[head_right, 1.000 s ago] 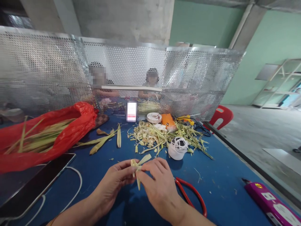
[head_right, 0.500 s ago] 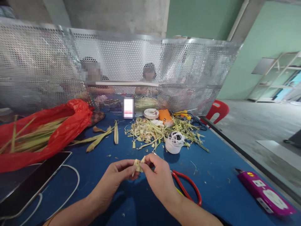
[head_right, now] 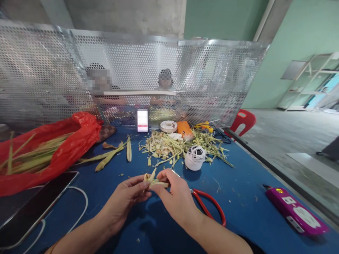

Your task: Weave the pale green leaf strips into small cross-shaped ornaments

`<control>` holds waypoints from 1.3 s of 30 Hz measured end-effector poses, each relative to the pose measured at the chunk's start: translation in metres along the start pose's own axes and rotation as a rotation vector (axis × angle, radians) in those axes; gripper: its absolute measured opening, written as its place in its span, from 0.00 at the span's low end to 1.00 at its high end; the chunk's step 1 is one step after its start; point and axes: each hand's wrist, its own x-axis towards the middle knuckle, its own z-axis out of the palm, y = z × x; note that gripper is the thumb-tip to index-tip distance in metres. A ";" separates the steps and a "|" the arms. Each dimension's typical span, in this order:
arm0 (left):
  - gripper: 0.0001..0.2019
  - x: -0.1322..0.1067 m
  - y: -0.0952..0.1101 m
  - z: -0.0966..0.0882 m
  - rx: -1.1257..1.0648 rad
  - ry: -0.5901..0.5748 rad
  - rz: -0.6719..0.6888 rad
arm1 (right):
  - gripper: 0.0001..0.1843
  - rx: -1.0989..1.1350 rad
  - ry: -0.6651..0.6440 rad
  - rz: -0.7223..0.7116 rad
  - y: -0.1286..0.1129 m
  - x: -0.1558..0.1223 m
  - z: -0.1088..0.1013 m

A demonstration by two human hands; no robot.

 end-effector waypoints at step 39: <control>0.09 0.001 -0.009 0.003 0.312 0.041 0.287 | 0.05 -0.050 0.112 0.035 0.001 -0.002 0.004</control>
